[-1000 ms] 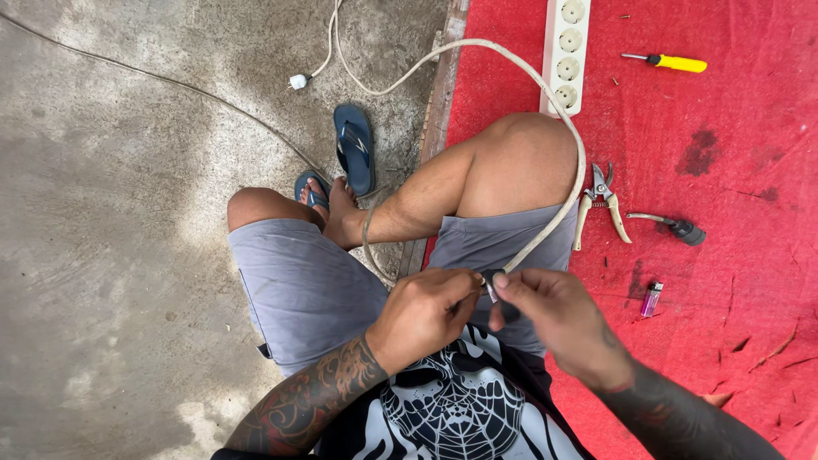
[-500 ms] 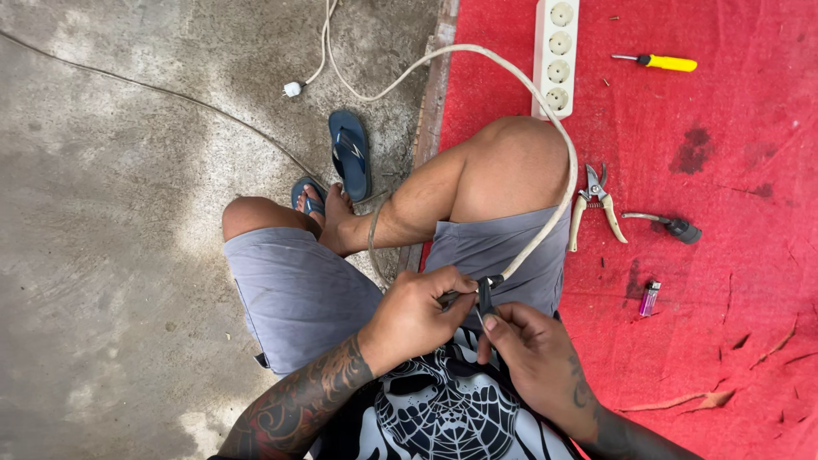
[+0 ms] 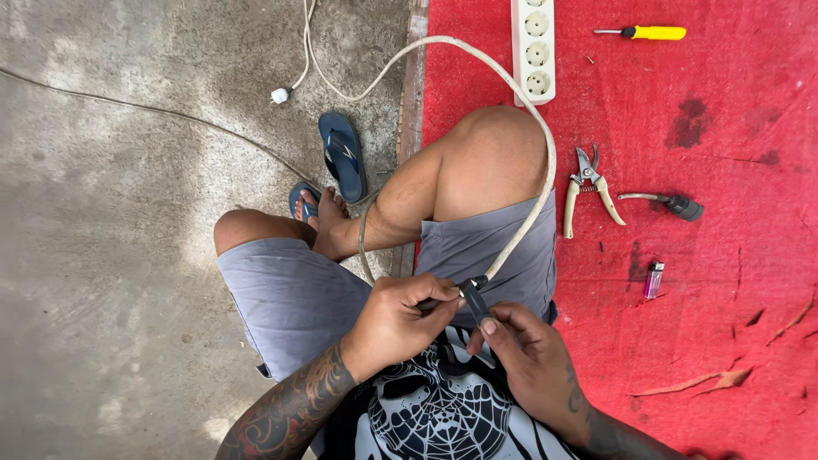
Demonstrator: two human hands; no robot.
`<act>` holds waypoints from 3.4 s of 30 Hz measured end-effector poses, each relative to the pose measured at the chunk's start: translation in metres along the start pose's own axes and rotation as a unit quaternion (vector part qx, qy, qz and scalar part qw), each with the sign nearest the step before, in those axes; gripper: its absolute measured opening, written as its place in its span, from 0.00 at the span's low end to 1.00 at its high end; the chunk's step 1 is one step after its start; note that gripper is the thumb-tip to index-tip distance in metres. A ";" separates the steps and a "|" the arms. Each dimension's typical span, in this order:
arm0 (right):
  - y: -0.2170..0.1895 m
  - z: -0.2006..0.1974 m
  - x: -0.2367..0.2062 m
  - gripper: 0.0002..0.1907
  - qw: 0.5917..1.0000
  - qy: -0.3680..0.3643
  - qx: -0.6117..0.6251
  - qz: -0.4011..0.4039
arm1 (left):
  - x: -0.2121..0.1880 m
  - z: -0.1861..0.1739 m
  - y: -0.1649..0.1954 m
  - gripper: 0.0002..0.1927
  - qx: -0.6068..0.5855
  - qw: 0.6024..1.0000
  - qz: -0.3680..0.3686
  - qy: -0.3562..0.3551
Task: The person sits on the ground repairing a power cord and plug. They strip and twist the wire ends by hand, fit the plug parts together, then wrap the cord joint with brown tape, tearing the tape by hand and smoothing it along the cable.
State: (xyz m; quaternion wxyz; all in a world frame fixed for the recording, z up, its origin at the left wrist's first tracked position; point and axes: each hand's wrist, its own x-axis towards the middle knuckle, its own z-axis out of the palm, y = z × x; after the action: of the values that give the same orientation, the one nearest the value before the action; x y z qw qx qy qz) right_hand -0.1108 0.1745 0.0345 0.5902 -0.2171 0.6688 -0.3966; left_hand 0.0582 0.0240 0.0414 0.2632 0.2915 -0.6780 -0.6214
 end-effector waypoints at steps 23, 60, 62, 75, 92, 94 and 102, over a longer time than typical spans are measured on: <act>-0.204 0.073 0.108 0.25 0.816 -0.205 -0.540 0.017 | -0.020 0.004 -0.006 0.09 0.201 0.956 0.154 0.146; 0.016 0.022 0.024 0.16 1.000 -0.018 0.004 -0.023 | 0.009 -0.030 0.015 0.05 0.093 0.995 -0.014 -0.038; 0.019 0.016 0.013 0.16 0.999 -0.042 0.020 -0.019 | 0.010 -0.032 0.017 0.06 0.070 0.995 -0.038 -0.052; 0.031 0.038 0.070 0.14 0.985 -0.035 0.126 -0.115 | -0.001 -0.019 0.009 0.07 -0.031 0.987 -0.154 0.020; -0.017 0.042 0.081 0.09 0.995 -0.030 -0.065 -0.069 | -0.002 -0.022 -0.022 0.22 -0.186 0.959 -0.203 0.059; -0.062 0.026 0.062 0.14 0.979 -0.091 -0.182 -0.001 | -0.007 -0.023 -0.027 0.19 -0.172 0.975 -0.122 0.073; -0.179 0.037 0.076 0.25 0.825 -0.169 -0.507 -0.184 | -0.023 -0.021 -0.014 0.12 0.076 0.989 0.100 0.073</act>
State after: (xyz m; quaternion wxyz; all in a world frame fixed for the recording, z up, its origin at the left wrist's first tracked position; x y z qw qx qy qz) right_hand -0.1231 0.0005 0.1289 0.4170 -0.6682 0.6131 -0.0605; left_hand 0.0901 0.0258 0.0299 0.3503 0.2859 -0.7279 -0.5155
